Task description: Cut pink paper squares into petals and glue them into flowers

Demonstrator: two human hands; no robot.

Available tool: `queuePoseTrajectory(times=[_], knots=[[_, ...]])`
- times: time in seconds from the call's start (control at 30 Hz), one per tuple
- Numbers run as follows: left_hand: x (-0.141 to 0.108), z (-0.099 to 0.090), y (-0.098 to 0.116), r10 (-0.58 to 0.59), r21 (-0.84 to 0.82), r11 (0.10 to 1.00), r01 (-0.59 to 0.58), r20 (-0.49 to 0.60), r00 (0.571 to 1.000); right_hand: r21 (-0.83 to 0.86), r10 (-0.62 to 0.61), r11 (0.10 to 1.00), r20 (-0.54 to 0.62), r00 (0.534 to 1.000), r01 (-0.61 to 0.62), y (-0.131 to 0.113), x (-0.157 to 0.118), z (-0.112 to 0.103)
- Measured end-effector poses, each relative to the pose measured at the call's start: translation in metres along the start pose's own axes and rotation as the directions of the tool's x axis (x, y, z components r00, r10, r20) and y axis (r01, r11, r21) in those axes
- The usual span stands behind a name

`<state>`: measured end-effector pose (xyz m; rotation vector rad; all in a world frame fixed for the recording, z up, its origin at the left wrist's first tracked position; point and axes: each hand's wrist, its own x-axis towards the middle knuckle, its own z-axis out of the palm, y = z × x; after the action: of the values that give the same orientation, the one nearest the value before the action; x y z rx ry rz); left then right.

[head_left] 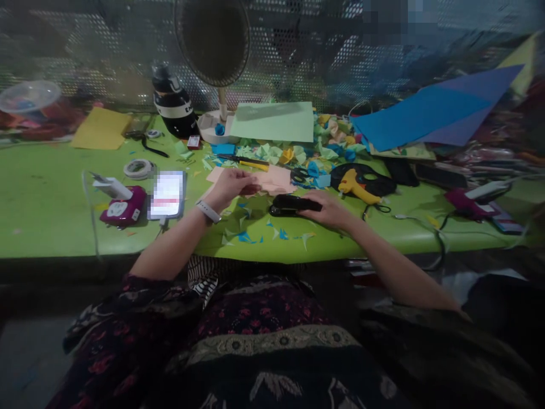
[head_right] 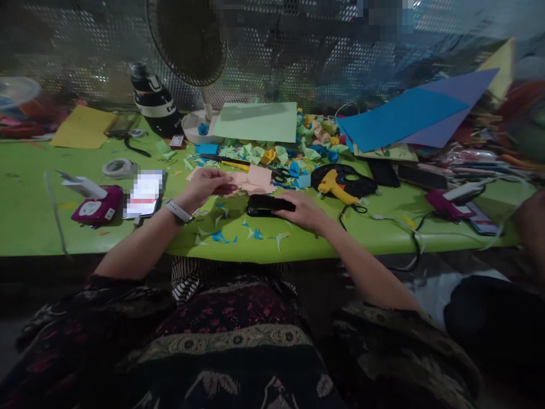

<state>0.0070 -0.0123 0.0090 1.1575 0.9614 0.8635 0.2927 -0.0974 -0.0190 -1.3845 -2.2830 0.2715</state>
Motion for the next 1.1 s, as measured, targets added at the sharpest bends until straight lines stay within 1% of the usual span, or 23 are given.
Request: queuePoseTrajectory(times=[0.07, 0.13, 0.23, 0.3, 0.43, 0.53, 0.63, 0.7, 0.77, 0.83, 0.9, 1.0, 1.1], knots=[[-0.001, 0.008, -0.008, -0.073, 0.052, 0.996, 0.070, 0.050, 0.996, -0.009, 0.026, 1.000, -0.004, 1.000, -0.026, 0.005, -0.007, -0.004], [-0.004, 0.015, -0.013, -0.138, 0.097, 0.987, 0.131, 0.066, 0.988, -0.009, 0.035, 0.999, -0.013, 0.999, -0.035, 0.005, -0.009, -0.005], [-0.010, 0.024, -0.016, -0.143, 0.123, 0.983, 0.134, 0.066, 0.987, -0.005, 0.026, 1.000, -0.032, 0.999, -0.027, 0.003, -0.008, -0.003], [-0.013, 0.028, -0.016, -0.156, 0.112, 0.983, 0.148, 0.071, 0.985, 0.001, 0.019, 1.000, -0.048, 0.999, -0.019, 0.004, -0.007, 0.000], [-0.017, 0.032, -0.018, -0.220, 0.039, 0.975, 0.217, 0.136, 0.966, -0.004, 0.028, 1.000, -0.065, 0.998, -0.028, 0.005, -0.010, 0.002], [-0.021, 0.034, -0.017, -0.262, 0.027, 0.965, 0.261, 0.156, 0.953, -0.008, 0.036, 0.999, -0.047, 0.998, -0.036, 0.001, -0.011, -0.003], [-0.025, 0.035, -0.016, -0.282, 0.066, 0.959, 0.274, 0.170, 0.944, 0.021, 0.034, 0.999, -0.014, 0.999, -0.034, -0.006, -0.006, -0.012], [-0.028, 0.037, -0.017, -0.284, 0.092, 0.958, 0.271, 0.175, 0.943, 0.049, 0.031, 0.998, -0.008, 0.999, -0.030, -0.011, 0.002, -0.017], [-0.030, 0.039, -0.018, -0.285, 0.104, 0.957, 0.271, 0.155, 0.946, 0.059, 0.032, 0.998, -0.040, 0.999, -0.029, -0.018, 0.014, -0.020], [-0.032, 0.040, -0.019, -0.289, 0.092, 0.956, 0.279, 0.116, 0.950, 0.055, 0.033, 0.998, -0.089, 0.996, -0.029, -0.026, 0.029, -0.020], [-0.033, 0.041, -0.021, -0.280, 0.061, 0.959, 0.275, 0.086, 0.956, 0.049, 0.034, 0.998, -0.108, 0.994, -0.029, -0.036, 0.047, -0.017], [-0.034, 0.041, -0.023, -0.250, 0.045, 0.968, 0.247, 0.073, 0.966, 0.021, 0.062, 0.998, -0.071, 0.996, -0.061, -0.051, 0.074, -0.008], [-0.034, 0.040, -0.024, -0.235, 0.057, 0.971, 0.231, 0.064, 0.970, -0.030, 0.085, 0.996, -0.013, 0.996, -0.086, -0.060, 0.093, 0.003]])
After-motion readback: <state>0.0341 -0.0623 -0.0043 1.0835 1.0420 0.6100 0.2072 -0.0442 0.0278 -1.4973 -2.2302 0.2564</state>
